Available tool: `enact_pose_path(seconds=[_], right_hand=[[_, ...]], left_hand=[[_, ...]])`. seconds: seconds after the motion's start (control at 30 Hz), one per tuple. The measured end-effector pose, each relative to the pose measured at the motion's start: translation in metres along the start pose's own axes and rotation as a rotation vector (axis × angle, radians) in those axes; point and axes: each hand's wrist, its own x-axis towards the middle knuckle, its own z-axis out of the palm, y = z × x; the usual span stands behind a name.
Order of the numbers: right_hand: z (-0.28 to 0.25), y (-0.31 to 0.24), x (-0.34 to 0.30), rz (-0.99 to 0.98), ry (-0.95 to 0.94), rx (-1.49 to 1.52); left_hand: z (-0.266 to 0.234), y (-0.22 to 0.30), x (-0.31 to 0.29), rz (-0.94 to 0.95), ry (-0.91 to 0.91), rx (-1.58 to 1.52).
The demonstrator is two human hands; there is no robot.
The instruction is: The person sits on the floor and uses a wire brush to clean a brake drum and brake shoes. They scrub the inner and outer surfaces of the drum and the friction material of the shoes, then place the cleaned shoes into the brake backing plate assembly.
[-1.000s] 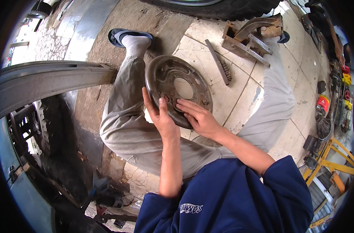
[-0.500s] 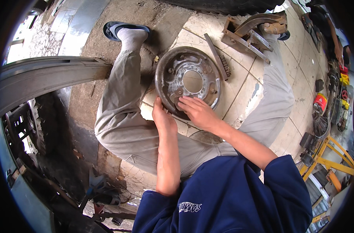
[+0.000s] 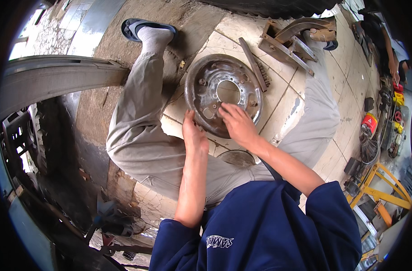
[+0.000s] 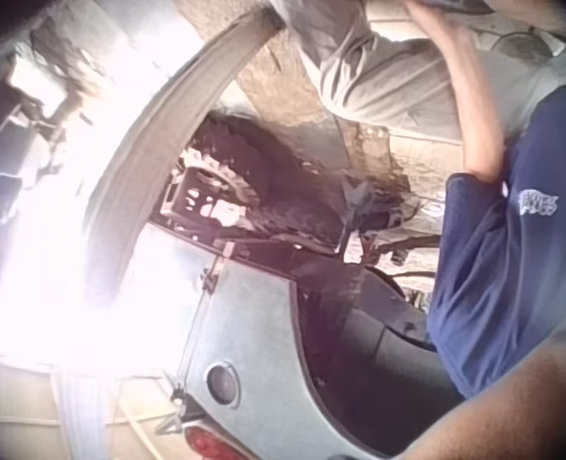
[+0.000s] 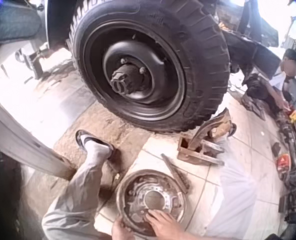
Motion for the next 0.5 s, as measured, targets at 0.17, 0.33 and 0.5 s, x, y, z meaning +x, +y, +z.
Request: enact_pose_path(seconds=[0.17, 0.33, 0.5], right_hand=[[-0.009, 0.004, -0.004, -0.038, 0.016, -0.041], [-0.019, -0.002, -0.011, 0.069, -0.123, 0.008], [-0.016, 0.016, -0.011, 0.141, -0.071, 0.006]], left_hand=[[-0.001, -0.016, -0.009, -0.023, 0.033, -0.104], [-0.001, -0.04, -0.019, -0.023, 0.053, -0.117], [0.001, -0.06, -0.022, -0.133, 0.169, -0.153]])
